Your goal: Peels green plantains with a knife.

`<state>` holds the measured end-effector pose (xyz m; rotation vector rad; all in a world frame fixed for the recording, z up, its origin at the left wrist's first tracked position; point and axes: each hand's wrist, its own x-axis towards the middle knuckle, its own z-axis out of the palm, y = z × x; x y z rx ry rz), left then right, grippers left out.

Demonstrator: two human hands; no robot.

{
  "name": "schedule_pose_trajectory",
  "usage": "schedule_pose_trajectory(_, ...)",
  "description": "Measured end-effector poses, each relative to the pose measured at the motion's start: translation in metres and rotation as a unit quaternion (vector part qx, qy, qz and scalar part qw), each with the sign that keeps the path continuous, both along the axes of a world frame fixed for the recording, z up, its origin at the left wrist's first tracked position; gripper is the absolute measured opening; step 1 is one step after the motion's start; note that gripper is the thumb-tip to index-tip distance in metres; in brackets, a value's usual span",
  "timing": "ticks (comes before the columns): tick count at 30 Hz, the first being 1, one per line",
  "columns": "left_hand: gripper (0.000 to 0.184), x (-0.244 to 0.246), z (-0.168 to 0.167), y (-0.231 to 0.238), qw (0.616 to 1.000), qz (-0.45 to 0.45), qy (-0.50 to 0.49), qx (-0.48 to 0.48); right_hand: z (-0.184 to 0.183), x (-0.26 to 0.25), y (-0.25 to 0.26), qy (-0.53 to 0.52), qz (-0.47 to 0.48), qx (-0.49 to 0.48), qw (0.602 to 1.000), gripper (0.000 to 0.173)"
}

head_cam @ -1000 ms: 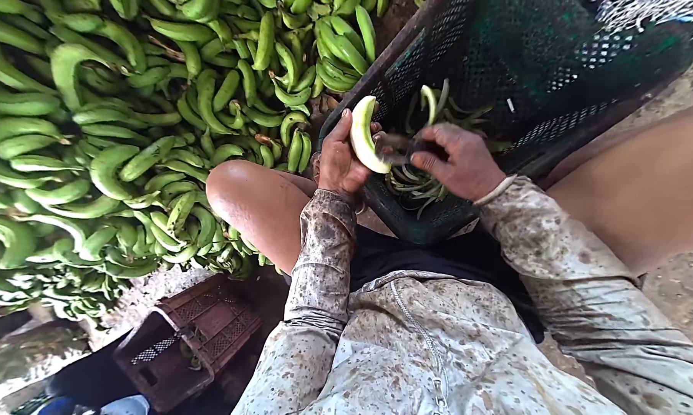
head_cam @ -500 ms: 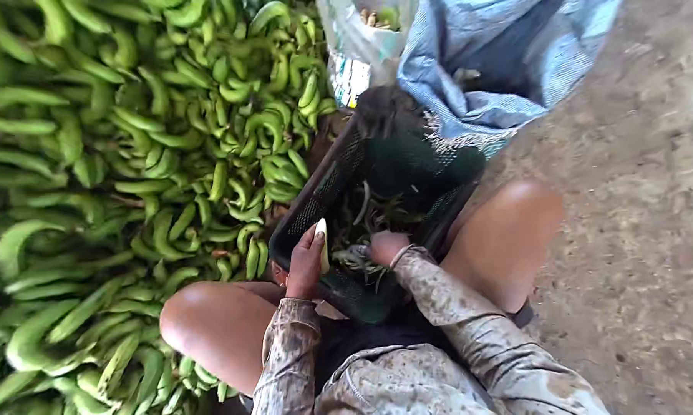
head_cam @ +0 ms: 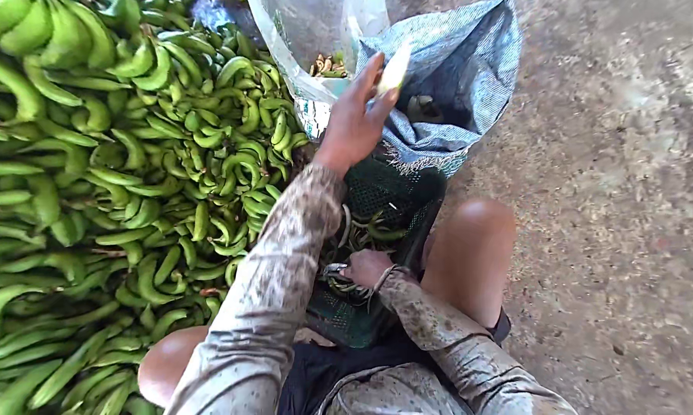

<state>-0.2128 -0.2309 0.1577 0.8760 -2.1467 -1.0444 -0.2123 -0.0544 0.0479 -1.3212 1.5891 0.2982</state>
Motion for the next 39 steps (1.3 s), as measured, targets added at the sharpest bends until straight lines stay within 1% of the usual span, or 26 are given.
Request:
schedule_pose_trajectory(1,0.058,-0.003,0.005,-0.011,0.999,-0.006,-0.033,0.008,-0.001,-0.005,0.000,-0.014,-0.032,-0.020,0.999,0.055)
schedule_pose_trajectory(3,0.055,0.013,0.005,-0.021,0.999,0.008,-0.051,0.005,-0.007,-0.019,-0.001,-0.030,-0.099,-0.117,0.988,0.050)
schedule_pose_trajectory(5,0.048,0.054,-0.014,-0.010,0.998,0.053,-0.027,0.008,-0.009,-0.028,0.002,-0.050,-0.154,-0.235,0.958,0.046)
schedule_pose_trajectory(7,0.046,0.104,-0.046,0.018,0.987,0.146,0.010,0.063,-0.005,-0.034,-0.001,-0.074,-0.194,-0.305,0.929,0.047)
schedule_pose_trajectory(9,0.041,0.144,-0.082,0.058,0.950,0.252,0.091,0.159,-0.007,-0.032,-0.001,-0.089,-0.213,-0.358,0.905,0.049)
schedule_pose_trajectory(10,0.038,0.157,-0.096,0.082,0.926,0.288,0.121,0.214,-0.009,-0.028,0.000,-0.096,-0.213,-0.380,0.895,0.050)
schedule_pose_trajectory(11,0.035,0.167,-0.106,0.107,0.905,0.305,0.132,0.265,-0.013,-0.023,0.001,-0.102,-0.209,-0.395,0.889,0.050)
schedule_pose_trajectory(12,0.035,0.175,-0.111,0.133,0.891,0.303,0.125,0.314,-0.017,-0.018,0.002,-0.105,-0.204,-0.409,0.883,0.050)
schedule_pose_trajectory(13,0.035,0.180,-0.116,0.154,0.881,0.295,0.118,0.352,-0.020,-0.012,0.002,-0.106,-0.197,-0.418,0.880,0.050)
schedule_pose_trajectory(15,0.030,0.180,-0.126,0.176,0.861,0.283,0.132,0.402,-0.023,-0.001,0.003,-0.108,-0.178,-0.424,0.881,0.050)
schedule_pose_trajectory(17,0.023,0.178,-0.134,0.181,0.840,0.297,0.168,0.423,-0.024,0.008,0.005,-0.108,-0.156,-0.425,0.885,0.050)
schedule_pose_trajectory(19,0.014,0.177,-0.140,0.176,0.825,0.321,0.216,0.411,-0.025,0.014,0.007,-0.107,-0.137,-0.425,0.888,0.049)
schedule_pose_trajectory(21,0.006,0.180,-0.145,0.174,0.824,0.328,0.242,0.394,-0.027,0.019,0.010,-0.106,-0.120,-0.430,0.888,0.049)
schedule_pose_trajectory(23,0.005,0.185,-0.147,0.173,0.824,0.328,0.250,0.389,-0.028,0.021,0.011,-0.103,-0.106,-0.433,0.889,0.049)
schedule_pose_trajectory(27,0.006,0.192,-0.146,0.177,0.820,0.324,0.239,0.408,-0.031,0.025,0.015,-0.101,-0.077,-0.446,0.886,0.048)
schedule_pose_trajectory(33,0.009,0.194,-0.149,0.182,0.818,0.338,0.208,0.417,-0.033,0.030,0.023,-0.112,-0.064,-0.452,0.883,0.046)
schedule_pose_trajectory(39,0.008,0.191,-0.151,0.184,0.806,0.365,0.226,0.407,-0.031,0.031,0.025,-0.099,-0.055,-0.421,0.900,0.046)
